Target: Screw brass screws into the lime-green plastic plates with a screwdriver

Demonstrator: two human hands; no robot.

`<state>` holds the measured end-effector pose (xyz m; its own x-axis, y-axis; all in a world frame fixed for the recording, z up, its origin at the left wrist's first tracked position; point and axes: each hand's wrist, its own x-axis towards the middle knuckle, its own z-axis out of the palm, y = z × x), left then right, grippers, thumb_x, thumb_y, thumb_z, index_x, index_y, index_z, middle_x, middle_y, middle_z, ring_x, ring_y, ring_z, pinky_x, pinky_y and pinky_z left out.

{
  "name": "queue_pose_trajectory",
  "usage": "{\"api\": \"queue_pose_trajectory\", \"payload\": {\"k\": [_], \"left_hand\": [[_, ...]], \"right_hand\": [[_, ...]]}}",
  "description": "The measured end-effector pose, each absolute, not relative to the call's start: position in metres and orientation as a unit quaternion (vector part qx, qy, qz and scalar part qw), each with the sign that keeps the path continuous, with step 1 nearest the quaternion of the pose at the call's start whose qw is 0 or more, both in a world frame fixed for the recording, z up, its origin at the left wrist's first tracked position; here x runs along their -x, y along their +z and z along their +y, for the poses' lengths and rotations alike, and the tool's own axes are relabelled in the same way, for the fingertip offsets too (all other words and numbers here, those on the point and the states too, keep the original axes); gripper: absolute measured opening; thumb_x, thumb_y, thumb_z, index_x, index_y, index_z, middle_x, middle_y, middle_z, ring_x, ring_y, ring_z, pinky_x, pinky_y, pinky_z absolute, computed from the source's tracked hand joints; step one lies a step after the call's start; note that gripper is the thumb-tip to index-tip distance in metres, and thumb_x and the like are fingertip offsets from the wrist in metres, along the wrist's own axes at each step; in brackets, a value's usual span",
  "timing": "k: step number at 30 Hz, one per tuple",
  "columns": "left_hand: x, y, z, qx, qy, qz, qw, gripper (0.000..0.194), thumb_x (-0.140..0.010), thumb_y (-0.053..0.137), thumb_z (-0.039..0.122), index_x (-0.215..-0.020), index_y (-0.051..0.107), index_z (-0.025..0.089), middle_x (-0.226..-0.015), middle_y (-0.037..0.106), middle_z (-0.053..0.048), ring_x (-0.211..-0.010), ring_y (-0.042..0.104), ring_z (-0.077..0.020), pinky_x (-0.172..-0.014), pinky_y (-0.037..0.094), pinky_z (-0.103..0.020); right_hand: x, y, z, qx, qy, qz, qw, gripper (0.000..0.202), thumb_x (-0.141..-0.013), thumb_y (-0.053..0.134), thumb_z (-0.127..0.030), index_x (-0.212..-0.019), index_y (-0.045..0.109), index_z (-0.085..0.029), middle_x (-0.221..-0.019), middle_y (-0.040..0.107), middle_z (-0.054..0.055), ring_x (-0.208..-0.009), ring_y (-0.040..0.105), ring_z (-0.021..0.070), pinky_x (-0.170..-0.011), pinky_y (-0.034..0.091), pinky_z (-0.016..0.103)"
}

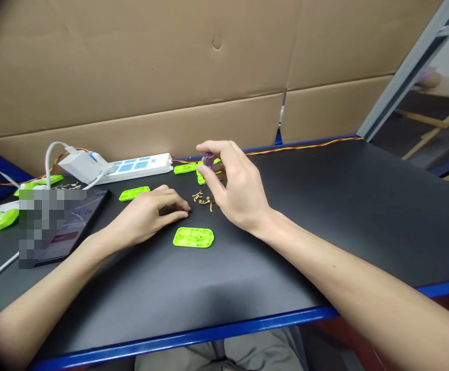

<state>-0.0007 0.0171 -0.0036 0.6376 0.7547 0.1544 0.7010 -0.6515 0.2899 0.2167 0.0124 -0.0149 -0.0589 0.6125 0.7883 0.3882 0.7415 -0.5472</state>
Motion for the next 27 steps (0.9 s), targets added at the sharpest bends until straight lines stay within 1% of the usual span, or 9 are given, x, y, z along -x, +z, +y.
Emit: {"api": "queue_pose_trajectory", "payload": {"k": [4, 7, 12, 16, 20, 25, 27], "left_hand": [[0.002, -0.004, 0.019, -0.894, 0.139, 0.409, 0.117, 0.017, -0.090, 0.058, 0.034, -0.092, 0.067, 0.020, -0.091, 0.068, -0.002, -0.091, 0.057, -0.0188, -0.082, 0.045, -0.031], [0.002, -0.004, 0.019, -0.891, 0.140, 0.413, 0.127, 0.019, -0.089, 0.058, 0.036, -0.096, 0.067, 0.021, -0.090, 0.067, -0.002, -0.091, 0.057, -0.0193, -0.082, 0.046, -0.032], [0.000, -0.002, 0.016, -0.893, 0.149, 0.413, 0.104, 0.023, -0.088, 0.060, 0.039, -0.101, 0.067, 0.021, -0.094, 0.067, -0.003, -0.094, 0.055, -0.0210, -0.085, 0.045, -0.034], [-0.008, -0.003, 0.014, -0.895, 0.159, 0.406, 0.088, 0.023, -0.088, 0.061, 0.038, -0.103, 0.068, 0.021, -0.094, 0.064, -0.004, -0.093, 0.052, -0.0215, -0.084, 0.044, -0.035], [-0.014, -0.006, 0.015, -0.901, 0.166, 0.394, 0.069, 0.021, -0.088, 0.062, 0.035, -0.101, 0.069, 0.021, -0.091, 0.062, -0.004, -0.088, 0.049, -0.0206, -0.081, 0.043, -0.034], [-0.018, -0.009, 0.016, -0.908, 0.157, 0.383, 0.059, 0.015, -0.089, 0.061, 0.032, -0.092, 0.070, 0.020, -0.089, 0.063, -0.003, -0.085, 0.048, -0.0199, -0.077, 0.040, -0.033], [-0.019, -0.009, 0.015, -0.907, 0.155, 0.387, 0.055, 0.015, -0.089, 0.060, 0.032, -0.092, 0.070, 0.020, -0.089, 0.063, -0.003, -0.085, 0.048, -0.0200, -0.076, 0.039, -0.033]], "right_hand": [[-0.218, -0.014, 0.011, 0.348, 0.096, -0.727, 0.584, 0.032, -0.094, 0.053, -0.024, -0.125, 0.052, -0.029, -0.108, 0.064, 0.003, -0.085, 0.069, 0.0173, -0.083, 0.063, 0.039], [-0.219, -0.014, 0.011, 0.342, 0.086, -0.739, 0.574, 0.034, -0.095, 0.051, -0.024, -0.128, 0.051, -0.031, -0.107, 0.064, 0.003, -0.084, 0.069, 0.0179, -0.082, 0.063, 0.041], [-0.219, -0.014, 0.010, 0.339, 0.091, -0.738, 0.576, 0.033, -0.094, 0.052, -0.025, -0.127, 0.051, -0.031, -0.109, 0.064, 0.003, -0.085, 0.070, 0.0182, -0.081, 0.064, 0.041], [-0.216, -0.014, 0.009, 0.339, 0.094, -0.739, 0.575, 0.032, -0.094, 0.052, -0.024, -0.125, 0.052, -0.030, -0.113, 0.065, 0.004, -0.088, 0.070, 0.0181, -0.082, 0.064, 0.039], [-0.214, -0.013, 0.007, 0.334, 0.098, -0.741, 0.574, 0.031, -0.094, 0.053, -0.023, -0.124, 0.052, -0.028, -0.113, 0.064, 0.004, -0.086, 0.070, 0.0167, -0.081, 0.065, 0.037], [-0.214, -0.012, 0.006, 0.333, 0.104, -0.739, 0.577, 0.030, -0.094, 0.052, -0.022, -0.124, 0.052, -0.029, -0.112, 0.064, 0.003, -0.089, 0.070, 0.0181, -0.081, 0.065, 0.039], [-0.213, -0.012, 0.005, 0.332, 0.109, -0.736, 0.580, 0.030, -0.094, 0.052, -0.023, -0.123, 0.053, -0.029, -0.112, 0.064, 0.003, -0.087, 0.070, 0.0175, -0.081, 0.065, 0.038]]}}
